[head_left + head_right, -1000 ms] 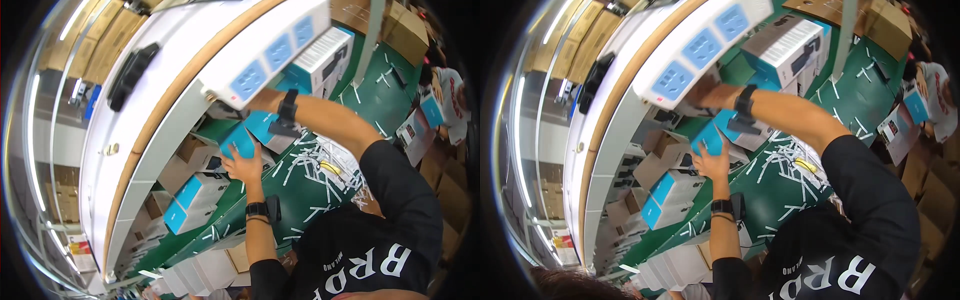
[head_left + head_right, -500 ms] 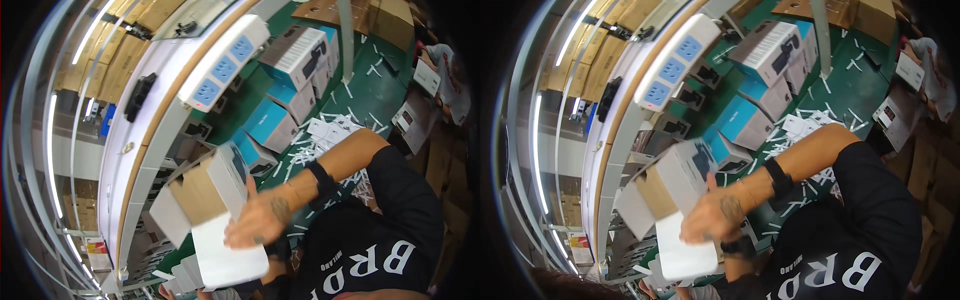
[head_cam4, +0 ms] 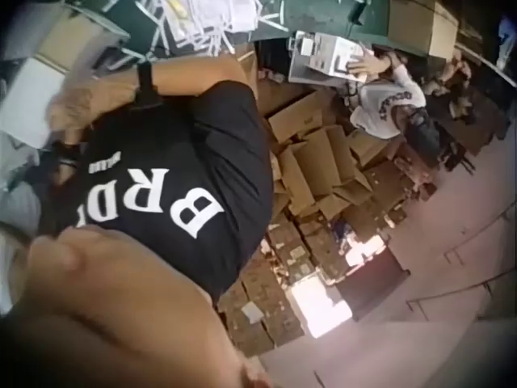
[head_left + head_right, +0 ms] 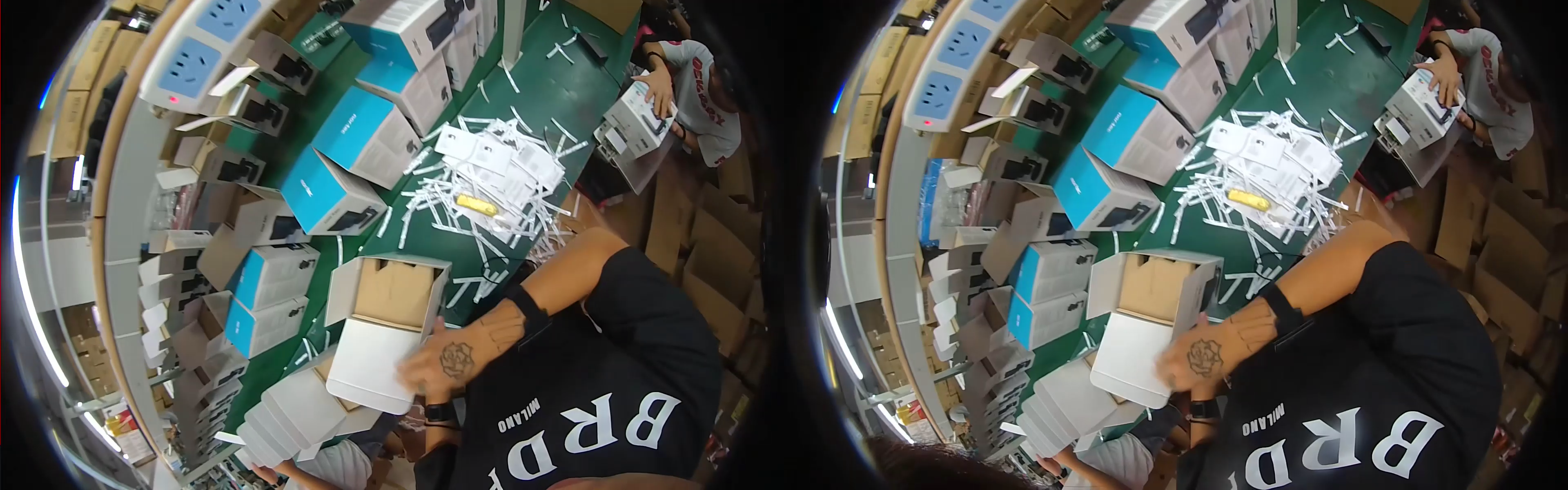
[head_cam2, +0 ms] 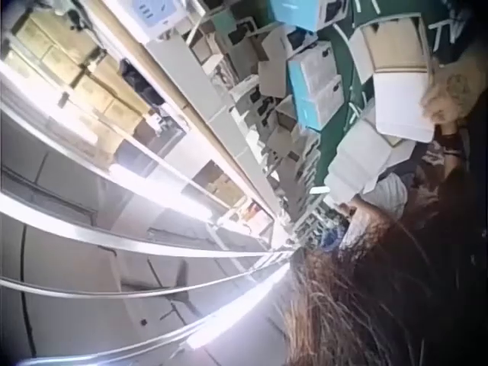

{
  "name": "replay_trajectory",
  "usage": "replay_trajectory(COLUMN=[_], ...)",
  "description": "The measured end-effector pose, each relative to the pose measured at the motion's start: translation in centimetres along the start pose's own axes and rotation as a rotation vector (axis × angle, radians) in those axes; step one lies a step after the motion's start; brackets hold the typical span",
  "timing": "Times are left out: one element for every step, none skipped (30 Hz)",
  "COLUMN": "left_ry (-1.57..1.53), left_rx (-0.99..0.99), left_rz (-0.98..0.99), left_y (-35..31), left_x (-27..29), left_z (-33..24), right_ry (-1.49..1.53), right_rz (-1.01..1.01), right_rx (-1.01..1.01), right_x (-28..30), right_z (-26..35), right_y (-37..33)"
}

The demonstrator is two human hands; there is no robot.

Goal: The person uses a utility knife to remove a sticker from a blue box, places a manual inside, and closes the lid. They then apply a new sticker to the box by hand and set it aside.

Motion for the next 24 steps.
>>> replay_trajectory(left_ry=[0.033, 0.063, 0.055, -0.010, -0.112, -0.292, -0.517, -0.743, -0.952, -0.758, -0.554, -0.555, -0.668, -0.771, -0.765, -0.843, -0.930, -0.931, -0.898, -0.868, -0.855, -0.842, -0.659, -0.465], left_rx=[-0.025, -0.056, -0.080, -0.077, -0.076, -0.056, -0.061, -0.043, -0.060, 0.066, 0.196, 0.196, 0.245, 0.293, 0.289, 0.260, 0.227, 0.228, 0.237, 0.241, 0.242, 0.244, 0.214, 0.187], left_rz=[0.011, 0.028, 0.023, -0.026, -0.091, -0.204, -0.334, -0.454, -0.614, -0.787, -0.929, -0.916, -0.788, -0.685, -0.718, -0.737, -0.733, -0.726, -0.746, -0.768, -0.786, -0.798, -0.652, -0.542], left_y=[-0.6, -0.6, -0.4, -0.9, -1.3, -2.1, -2.5, -1.6, -1.5, -1.4, -1.1, 0.1, 1.7, 2.0, 2.3, 2.7, 3.5, 3.8, 3.5, 3.1, 2.9, 2.7, 3.5, 3.5], left_x=[0.3, 0.7, 1.0, 1.6, 2.1, 2.7, 3.3, 3.3, 3.6, 4.7, 5.8, 7.6, 9.5, 10.7, 11.4, 11.9, 11.7, 10.6, 8.7, 6.7, 5.7, 4.6, 3.4, 3.0], left_z=[-0.3, -0.2, 0.0, 0.4, 0.6, 1.0, 1.0, 1.1, 0.9, 1.5, 1.5, 1.4, 1.9, 2.4, 1.8, 1.3, 0.2, -1.5, -3.3, -5.0, -5.3, -5.7, -6.3, -6.6], right_ry=[-0.021, 0.121, 0.255, 0.562, 0.609, 0.653, 0.466, 0.224, -0.104, -0.122, -0.600, -0.733, -0.854, -0.824, -0.776, -0.728, -0.699, -0.704, -0.650, -0.599, -0.545, -0.681, -0.814, -0.577], right_rz=[0.114, 0.138, 0.174, 0.115, -0.022, -0.154, -0.166, -0.343, -0.312, -0.373, -0.221, -0.212, -0.199, -0.189, -0.084, 0.028, 0.135, 0.131, 0.124, 0.117, 0.111, 0.107, 0.105, -0.240], right_rx=[0.133, 0.151, 0.166, 0.079, -0.097, -0.264, -0.618, -0.840, -1.035, -1.260, -1.242, -1.340, -1.422, -1.406, -1.543, -1.677, -1.814, -1.819, -1.810, -1.795, -1.777, -1.725, -1.672, -1.650], right_x=[-0.2, 0.7, 1.8, 4.4, 7.1, 9.2, 9.3, 8.4, 7.8, 6.7, 6.6, 7.6, 7.9, 7.1, 7.5, 8.0, 8.9, 9.4, 10.2, 11.0, 11.8, 14.0, 15.8, 16.6], right_z=[1.4, 1.9, 2.2, 1.5, -0.7, -3.6, -7.3, -12.0, -16.5, -21.0, -24.4, -27.1, -28.6, -28.7, -28.8, -28.7, -28.7, -28.8, -28.9, -29.3, -29.6, -29.6, -29.3, -28.7], right_y=[-0.3, -1.0, -1.8, -2.5, -2.9, -3.9, -6.6, -11.5, -15.2, -20.8, -26.3, -31.4, -33.7, -32.4, -31.2, -30.0, -29.6, -30.3, -31.2, -32.6, -33.9, -35.6, -36.7, -34.7])
Point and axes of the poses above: each hand's wrist, its own y-axis towards the middle knuckle, its own x-axis out of the back of the hand, z = x × y, the point moved 6 cm from there along y, towards the middle knuckle, and after that the axes turned 9 degrees about -y, right-handed, at the moved point
